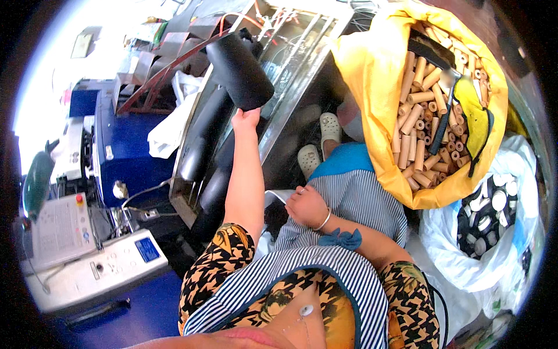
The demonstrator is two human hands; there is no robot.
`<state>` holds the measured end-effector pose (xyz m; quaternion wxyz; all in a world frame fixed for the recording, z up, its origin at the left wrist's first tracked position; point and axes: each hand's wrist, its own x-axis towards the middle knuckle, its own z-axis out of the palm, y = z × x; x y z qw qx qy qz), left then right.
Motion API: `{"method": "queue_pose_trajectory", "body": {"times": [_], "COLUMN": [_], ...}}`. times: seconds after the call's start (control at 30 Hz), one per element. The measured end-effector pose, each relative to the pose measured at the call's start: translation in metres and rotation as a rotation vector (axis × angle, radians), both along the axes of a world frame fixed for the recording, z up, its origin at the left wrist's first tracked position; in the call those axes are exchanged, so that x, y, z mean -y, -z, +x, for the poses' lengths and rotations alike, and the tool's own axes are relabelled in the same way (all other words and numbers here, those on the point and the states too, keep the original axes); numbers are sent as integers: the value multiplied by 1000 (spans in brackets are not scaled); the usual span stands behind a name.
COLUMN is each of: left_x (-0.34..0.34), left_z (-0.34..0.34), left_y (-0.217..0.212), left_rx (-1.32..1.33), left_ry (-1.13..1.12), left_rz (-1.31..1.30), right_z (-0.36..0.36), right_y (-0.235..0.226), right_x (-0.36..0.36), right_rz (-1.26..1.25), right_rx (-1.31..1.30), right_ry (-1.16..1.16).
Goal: The person cleans a black cone-shaped component with a yellow cloth, inserts a wooden handle into the side, and attaches a white circular cap to the narrow end before placing it with others in a pile.
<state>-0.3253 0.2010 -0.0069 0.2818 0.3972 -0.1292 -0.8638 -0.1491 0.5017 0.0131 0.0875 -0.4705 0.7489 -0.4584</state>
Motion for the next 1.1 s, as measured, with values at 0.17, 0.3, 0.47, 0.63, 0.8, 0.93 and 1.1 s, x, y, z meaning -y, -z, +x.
{"method": "queue_pose_trajectory", "body": {"times": [0.17, 0.3, 0.47, 0.63, 0.8, 0.93, 1.1], "left_x": [0, 8, -40, -53, -44, -43, -72], "left_z": [110, 226, 324, 360, 381, 373, 384], "left_y": [-54, -54, -40, -8, 45, 62, 9], "left_rx": [-70, -50, 12, 97, 55, 109, 601], "left_ry": [-151, -288, -478, -634, -629, -490, -441], "left_rz": [9, -72, -31, 66, 116, 167, -366], "right_z": [2, 12, 17, 16, 29, 43, 34], "right_y": [-3, -6, -1, -11, -93, -143, -126], "right_x": [2, 2, 5, 13, 63, 98, 107], "right_rz": [50, -30, -44, 80, -235, -223, -98], "right_rx": [-19, -65, -118, -59, -60, -385, -528], "right_ry": [-53, -41, -51, -54, -199, -306, -311]}}
